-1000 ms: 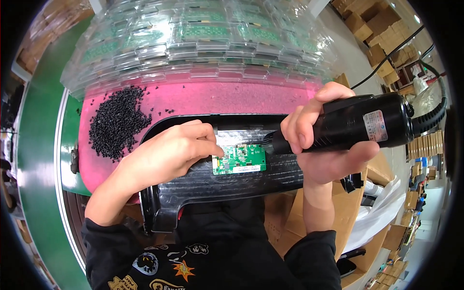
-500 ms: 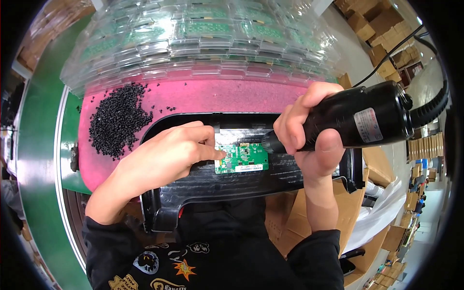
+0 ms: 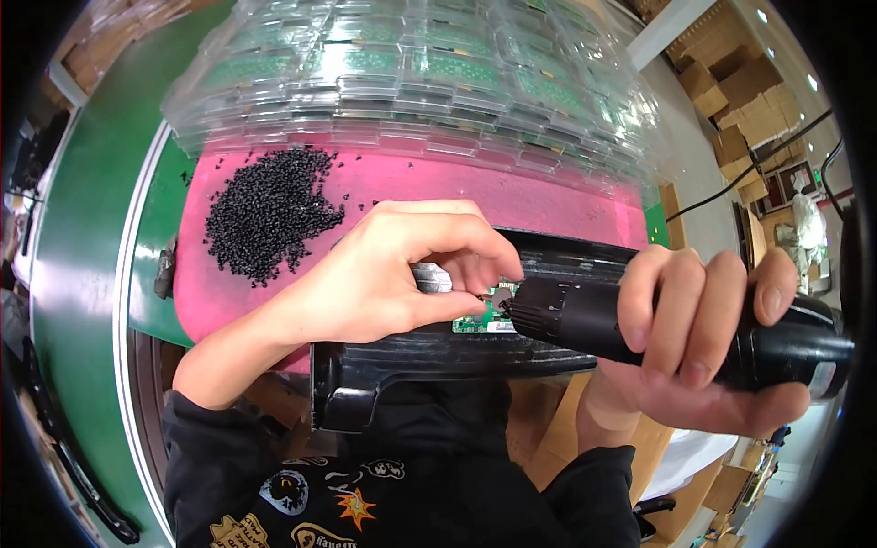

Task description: Installing a printed circuit board into a plastic housing and securing it with an electric screwdriver.

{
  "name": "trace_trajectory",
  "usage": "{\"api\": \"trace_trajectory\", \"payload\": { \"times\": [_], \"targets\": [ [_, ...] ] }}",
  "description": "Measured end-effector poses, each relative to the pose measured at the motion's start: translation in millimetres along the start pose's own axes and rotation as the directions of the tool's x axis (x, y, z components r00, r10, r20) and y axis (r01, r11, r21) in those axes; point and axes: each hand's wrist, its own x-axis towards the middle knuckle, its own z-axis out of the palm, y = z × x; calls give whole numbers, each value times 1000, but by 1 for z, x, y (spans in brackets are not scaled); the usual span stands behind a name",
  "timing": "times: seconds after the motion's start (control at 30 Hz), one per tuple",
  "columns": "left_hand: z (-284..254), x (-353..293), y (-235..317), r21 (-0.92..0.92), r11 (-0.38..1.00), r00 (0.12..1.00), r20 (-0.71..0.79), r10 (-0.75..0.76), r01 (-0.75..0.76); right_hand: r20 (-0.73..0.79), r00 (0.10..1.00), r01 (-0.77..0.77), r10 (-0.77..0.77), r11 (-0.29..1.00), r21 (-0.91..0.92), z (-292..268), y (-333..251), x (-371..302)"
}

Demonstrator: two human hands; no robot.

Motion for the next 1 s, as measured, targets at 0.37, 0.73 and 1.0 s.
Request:
{"api": "trace_trajectory", "payload": {
  "times": [0.37,0.73,1.0],
  "targets": [
    [1,0,1,128,983,988,-64,139,-130,-73,997,22,-26,998,-66,7,5,1],
    [-3,-4,-12,638,701,940,123,318,-320,-219,966,-173,140,975,-141,2,27,-3],
    [-1,-4,-8,646,762,995,-36,88,-44,-128,970,-239,206,898,-371,-7,44,-8]
  ]
}}
